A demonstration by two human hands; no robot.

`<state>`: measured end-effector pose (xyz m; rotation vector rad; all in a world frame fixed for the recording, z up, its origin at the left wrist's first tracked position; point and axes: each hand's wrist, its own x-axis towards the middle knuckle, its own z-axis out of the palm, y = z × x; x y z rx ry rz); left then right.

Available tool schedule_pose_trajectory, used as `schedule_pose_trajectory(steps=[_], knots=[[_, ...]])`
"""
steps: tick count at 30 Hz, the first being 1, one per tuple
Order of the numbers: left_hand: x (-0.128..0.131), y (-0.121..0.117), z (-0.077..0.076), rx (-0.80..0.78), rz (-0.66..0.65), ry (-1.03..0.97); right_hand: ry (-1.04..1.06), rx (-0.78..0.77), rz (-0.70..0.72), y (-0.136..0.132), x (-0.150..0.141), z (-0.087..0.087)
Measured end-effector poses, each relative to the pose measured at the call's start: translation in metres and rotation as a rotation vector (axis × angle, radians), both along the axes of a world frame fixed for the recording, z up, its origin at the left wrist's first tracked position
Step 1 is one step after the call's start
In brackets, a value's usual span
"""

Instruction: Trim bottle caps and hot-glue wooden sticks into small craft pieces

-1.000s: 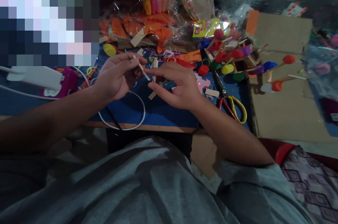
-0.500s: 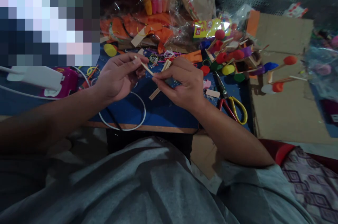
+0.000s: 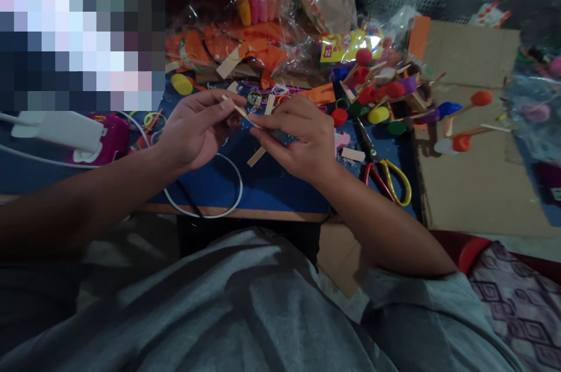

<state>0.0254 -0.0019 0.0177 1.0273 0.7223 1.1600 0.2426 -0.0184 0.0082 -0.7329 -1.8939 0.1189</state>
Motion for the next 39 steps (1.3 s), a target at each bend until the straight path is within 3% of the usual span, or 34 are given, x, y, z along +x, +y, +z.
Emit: schedule_pose_trajectory(steps=[6, 9, 14, 21, 28, 32, 39], knots=[[0.000, 0.002, -0.004, 0.044, -0.005, -0.040, 0.042, 0.019, -0.086, -0.001, -0.002, 0.000], [0.002, 0.001, -0.003, 0.025, 0.019, -0.035, 0.062, 0.003, -0.052, -0.003, -0.002, 0.003], [0.006, -0.004, 0.006, -0.045, 0.036, 0.001, 0.050, -0.032, 0.003, -0.002, -0.001, 0.004], [0.006, -0.003, 0.018, -0.077, 0.122, -0.094, 0.083, -0.086, 0.030, -0.001, 0.000, 0.003], [0.007, -0.006, 0.015, -0.145, 0.005, -0.060, 0.056, -0.128, 0.120, -0.003, -0.001, 0.005], [0.004, 0.000, 0.002, -0.059, -0.021, -0.052, 0.067, -0.243, 0.172, -0.003, -0.001, -0.002], [-0.003, 0.002, -0.012, 0.183, -0.109, 0.199, 0.045, -0.393, 0.222, -0.004, -0.004, -0.009]])
